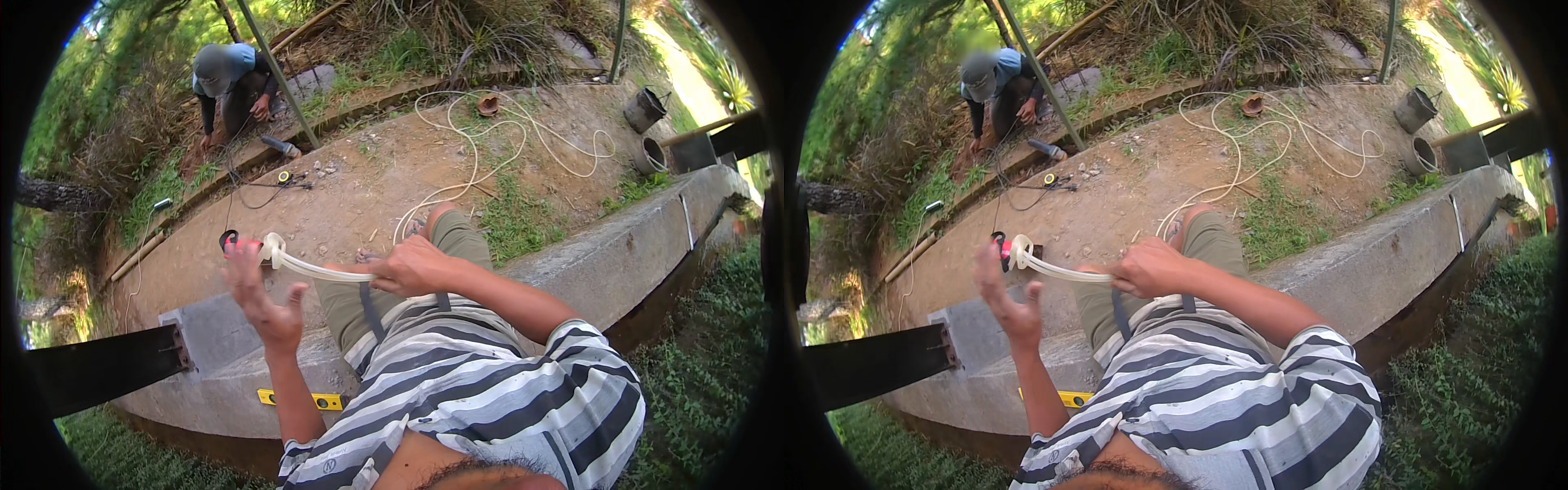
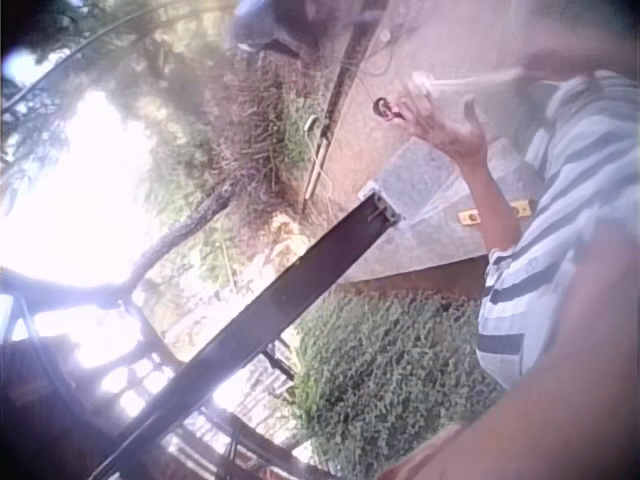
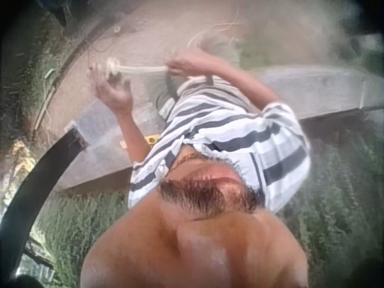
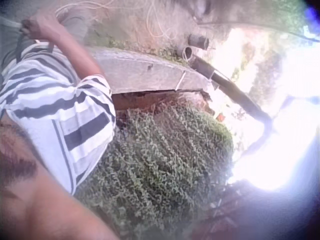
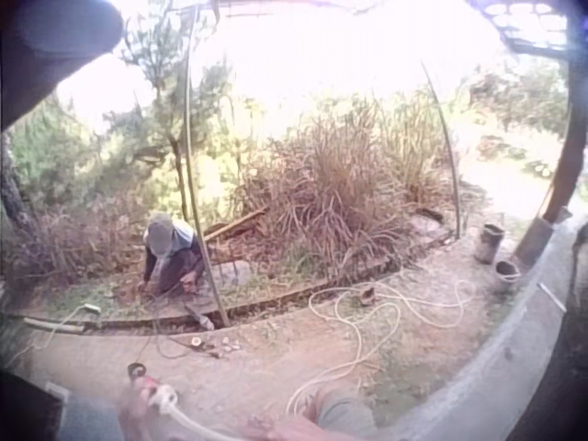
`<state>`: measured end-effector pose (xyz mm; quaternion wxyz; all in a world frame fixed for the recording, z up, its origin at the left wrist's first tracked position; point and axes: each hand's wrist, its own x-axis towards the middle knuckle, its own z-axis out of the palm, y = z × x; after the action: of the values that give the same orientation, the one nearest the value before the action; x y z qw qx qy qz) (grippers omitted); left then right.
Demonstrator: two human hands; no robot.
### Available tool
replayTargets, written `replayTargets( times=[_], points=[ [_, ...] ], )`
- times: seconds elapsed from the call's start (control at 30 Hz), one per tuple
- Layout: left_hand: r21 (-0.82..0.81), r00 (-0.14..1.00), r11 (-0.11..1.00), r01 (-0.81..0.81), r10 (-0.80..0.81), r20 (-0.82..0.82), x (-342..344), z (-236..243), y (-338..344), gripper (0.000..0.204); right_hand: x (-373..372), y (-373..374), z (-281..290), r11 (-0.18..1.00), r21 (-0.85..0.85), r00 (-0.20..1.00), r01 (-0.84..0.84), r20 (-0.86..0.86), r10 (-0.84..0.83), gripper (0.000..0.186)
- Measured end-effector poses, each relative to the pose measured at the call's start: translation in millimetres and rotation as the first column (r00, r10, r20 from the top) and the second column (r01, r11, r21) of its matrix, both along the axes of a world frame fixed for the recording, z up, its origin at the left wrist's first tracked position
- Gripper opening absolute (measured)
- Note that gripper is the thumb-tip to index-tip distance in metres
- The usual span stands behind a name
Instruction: The person untangles a white cable, measures it against a metal structure, and secures it to a rebar cage in a concrete foundation. The person also picks up and places a yellow level on the ground.
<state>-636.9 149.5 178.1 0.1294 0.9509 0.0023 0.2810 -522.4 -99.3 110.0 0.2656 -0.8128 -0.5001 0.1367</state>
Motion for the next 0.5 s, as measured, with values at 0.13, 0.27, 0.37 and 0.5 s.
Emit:
replayTargets(
  times=[0.13,0.27,0.37,0.5],
  points=[
    [-0.017,0.977,1.0,-0.019,0.014,-0.214,14,-53,-26,0.034,11,5,53,0.98,0.196,0.988,-0.013,0.151,-0.017,0.021],
    [-0.272,0.964,0.934,-0.231,0.257,0.064,14,-86,24,0.018,17,-11,64,0.959,0.279,0.936,0.054,0.322,-0.146,0.02],
    [-0.428,0.915,0.847,-0.317,0.392,0.098,-12,-55,42,0.016,48,-31,51,0.886,0.348,0.813,0.307,0.387,-0.434,0.016],
    [-0.042,0.79,0.88,-0.472,0.444,0.423,-58,5,98,0.025,105,-82,1,0.719,0.389,0.59,0.576,0.41,-0.695,0.017]
  ],
)
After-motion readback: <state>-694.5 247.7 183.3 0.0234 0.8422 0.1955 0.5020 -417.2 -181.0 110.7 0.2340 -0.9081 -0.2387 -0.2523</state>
